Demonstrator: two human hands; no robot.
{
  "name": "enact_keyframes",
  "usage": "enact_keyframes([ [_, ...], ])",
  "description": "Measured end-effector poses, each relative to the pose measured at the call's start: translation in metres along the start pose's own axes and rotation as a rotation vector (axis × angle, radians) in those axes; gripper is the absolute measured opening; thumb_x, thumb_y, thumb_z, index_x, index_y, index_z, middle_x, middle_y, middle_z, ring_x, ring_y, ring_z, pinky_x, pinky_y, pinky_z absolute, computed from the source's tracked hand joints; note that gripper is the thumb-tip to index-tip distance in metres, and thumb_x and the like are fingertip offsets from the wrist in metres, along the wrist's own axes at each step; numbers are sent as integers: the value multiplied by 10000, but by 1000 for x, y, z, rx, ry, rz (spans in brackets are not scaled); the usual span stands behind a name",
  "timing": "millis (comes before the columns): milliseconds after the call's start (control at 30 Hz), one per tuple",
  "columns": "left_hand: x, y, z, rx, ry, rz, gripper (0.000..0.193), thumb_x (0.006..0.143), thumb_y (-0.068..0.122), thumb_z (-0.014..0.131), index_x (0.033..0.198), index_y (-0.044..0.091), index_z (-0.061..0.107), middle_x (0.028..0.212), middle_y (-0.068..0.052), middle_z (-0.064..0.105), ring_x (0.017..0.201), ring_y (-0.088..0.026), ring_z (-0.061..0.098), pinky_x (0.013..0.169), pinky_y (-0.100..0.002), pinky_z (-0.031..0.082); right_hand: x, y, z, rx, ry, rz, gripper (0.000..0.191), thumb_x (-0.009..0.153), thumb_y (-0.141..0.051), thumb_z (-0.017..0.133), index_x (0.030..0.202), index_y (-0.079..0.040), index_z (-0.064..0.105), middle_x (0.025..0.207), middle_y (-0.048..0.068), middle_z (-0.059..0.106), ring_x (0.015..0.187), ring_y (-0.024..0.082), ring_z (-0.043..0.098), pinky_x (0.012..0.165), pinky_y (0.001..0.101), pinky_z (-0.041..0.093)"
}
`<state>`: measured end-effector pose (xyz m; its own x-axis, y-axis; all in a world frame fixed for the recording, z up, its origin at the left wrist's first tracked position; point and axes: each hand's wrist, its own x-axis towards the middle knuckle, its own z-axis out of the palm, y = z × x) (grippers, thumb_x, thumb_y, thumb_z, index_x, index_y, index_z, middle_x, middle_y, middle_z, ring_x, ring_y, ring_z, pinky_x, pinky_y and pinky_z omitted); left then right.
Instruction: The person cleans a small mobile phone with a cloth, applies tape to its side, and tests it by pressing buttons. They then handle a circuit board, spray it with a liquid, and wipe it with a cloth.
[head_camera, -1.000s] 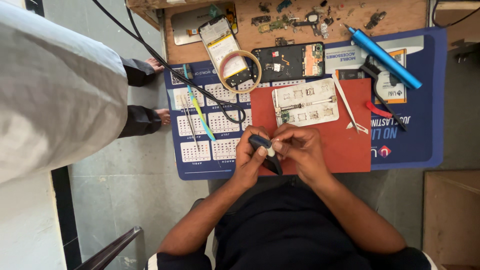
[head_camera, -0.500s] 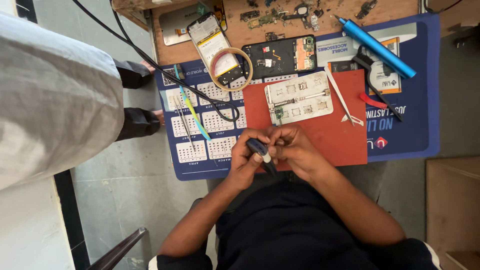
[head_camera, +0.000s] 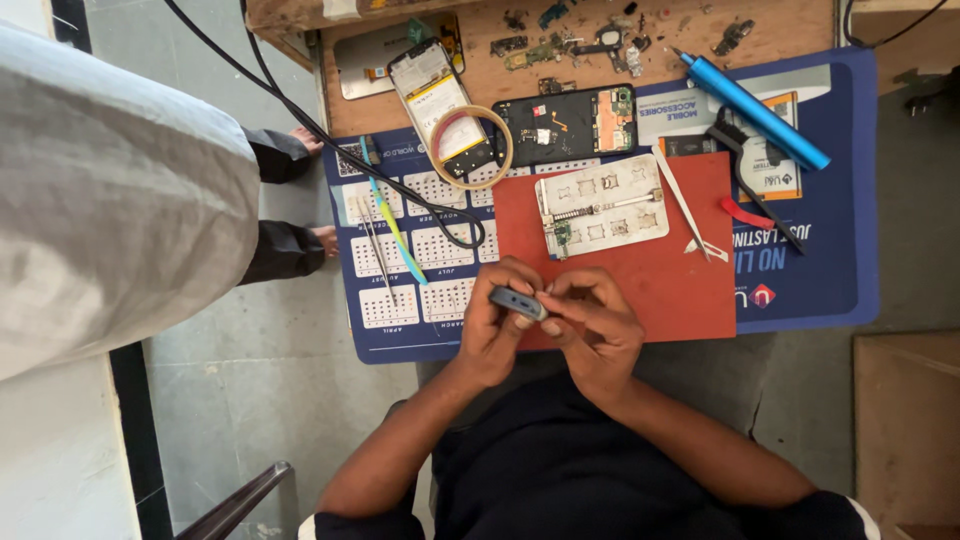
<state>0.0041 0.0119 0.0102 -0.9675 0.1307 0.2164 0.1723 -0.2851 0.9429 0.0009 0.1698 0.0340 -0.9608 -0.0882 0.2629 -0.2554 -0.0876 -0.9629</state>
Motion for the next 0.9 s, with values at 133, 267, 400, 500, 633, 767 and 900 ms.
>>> enact_keyframes([
  [133,-3,-1,2,72,13,31,272,1111,248,579,1234,62,423,1167,-128,526,1034,-175,537,962,-304,467,3,-4,5,-87,1,-20,231,946,-100,769,1160,-16,753,1148,81,644,1015,153,643,859,263,536],
  [267,-4,-6,5,50,65,17,276,1112,259,554,1240,64,406,1176,-120,502,1035,-155,503,959,-299,457,8,-7,7,-248,-5,-91,223,947,-77,752,1157,-3,750,1115,96,661,1003,169,623,846,275,518],
  [400,-4,-11,7,-70,110,-42,267,1114,239,553,1243,61,401,1177,-113,478,1060,-156,475,988,-303,437,15,-6,3,-398,-74,-101,239,926,-53,752,1159,2,757,1085,105,679,983,182,631,810,274,528],
  [500,-3,-13,10,-81,165,-71,238,1120,228,525,1243,54,418,1175,-115,478,1068,-166,481,992,-307,435,18,-5,0,-200,-48,-7,288,937,-56,750,1214,9,707,1178,129,684,1044,186,705,891,287,579],
  [633,-3,-12,16,16,182,-25,210,1143,222,485,1256,58,420,1183,-114,476,1080,-174,486,1014,-315,435,19,-3,1,-226,-7,2,265,869,-52,822,1117,5,748,1101,129,710,992,192,705,840,283,569],
  [767,-1,-12,18,32,183,-23,217,1144,222,462,1272,57,405,1204,-121,473,1075,-171,487,1028,-317,434,24,-1,1,-216,0,33,240,852,-42,835,1067,12,742,1064,118,720,979,183,718,856,284,573],
  [900,-1,-11,17,-37,196,-70,236,1132,231,474,1276,53,416,1200,-110,480,1077,-158,501,1008,-308,446,31,0,-1,-209,-64,104,254,829,-8,833,1066,13,744,1070,109,726,995,187,718,892,285,565],
])
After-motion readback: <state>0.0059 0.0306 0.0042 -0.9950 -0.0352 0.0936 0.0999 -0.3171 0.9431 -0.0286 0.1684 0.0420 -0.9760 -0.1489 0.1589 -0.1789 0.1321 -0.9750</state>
